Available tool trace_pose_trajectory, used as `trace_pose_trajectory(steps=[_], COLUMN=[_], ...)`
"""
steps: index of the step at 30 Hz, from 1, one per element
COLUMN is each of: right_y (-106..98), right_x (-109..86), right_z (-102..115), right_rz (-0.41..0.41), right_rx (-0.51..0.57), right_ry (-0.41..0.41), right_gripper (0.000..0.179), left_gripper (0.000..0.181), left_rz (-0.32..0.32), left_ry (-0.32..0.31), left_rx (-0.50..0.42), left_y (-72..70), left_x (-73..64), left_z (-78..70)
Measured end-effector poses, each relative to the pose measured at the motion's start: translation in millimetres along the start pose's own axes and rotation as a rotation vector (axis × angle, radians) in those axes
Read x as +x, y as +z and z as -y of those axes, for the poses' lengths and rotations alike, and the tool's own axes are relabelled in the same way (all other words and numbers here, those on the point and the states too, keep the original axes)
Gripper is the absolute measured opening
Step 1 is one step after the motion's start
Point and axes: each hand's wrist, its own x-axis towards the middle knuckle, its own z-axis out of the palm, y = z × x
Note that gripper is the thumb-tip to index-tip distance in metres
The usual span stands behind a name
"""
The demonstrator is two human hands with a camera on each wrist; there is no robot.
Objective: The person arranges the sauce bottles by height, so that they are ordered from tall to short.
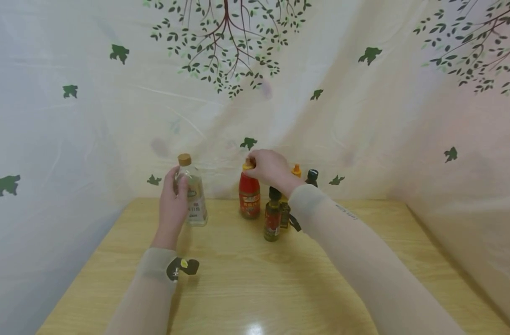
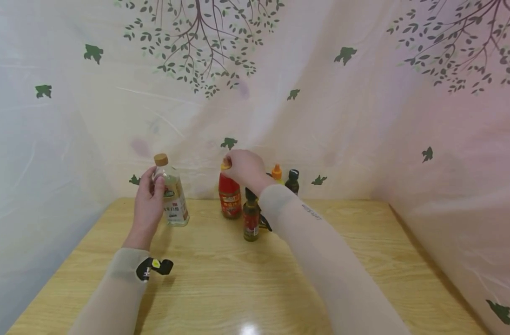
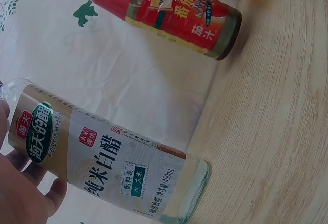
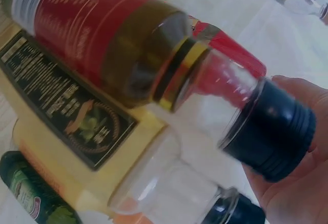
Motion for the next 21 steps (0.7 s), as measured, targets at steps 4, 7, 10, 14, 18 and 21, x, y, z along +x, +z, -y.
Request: trace_pose_trajectory(steps=[4, 7, 10, 14, 18, 21], right_y=[2, 5, 10, 15, 21, 25], right_x=[-0.5, 0.2, 1.0, 2.4, 4.0, 5.4], right_z=[9, 15, 21, 30, 38, 43], right_rz=[-0.013, -0.021, -0.013, -0.006, -0.011, -0.014], right_rx=[-0.011, -0.020, -0.013, -0.018, -0.021, -0.021], right_ry=[-0.017, -0.030, -0.036, -0.052, -0.067, -0.069], right_gripper=[0.025, 0.027, 0.029, 0.028, 0.026, 0.026], left_gripper=[0.067, 0.068, 0.068, 0.068, 0.067, 0.065], left_rz=[-0.001, -0.003, -0.003, -0.001, -0.002, -0.004], left_ry=[-0.001, 0.004, 0.005, 0.003, 0.002, -0.003], left_rx=[0.007, 0.012, 0.023, 0.025, 0.009, 0.001], left_y=[-0.6, -0.6, -0.9, -1.7, -1.9, -0.9], left_x=[0.0, 0.4, 0.3, 0.0, 1.0, 2.7], left_z=[0.3, 1.2, 1.9, 2.1, 2.3, 2.5])
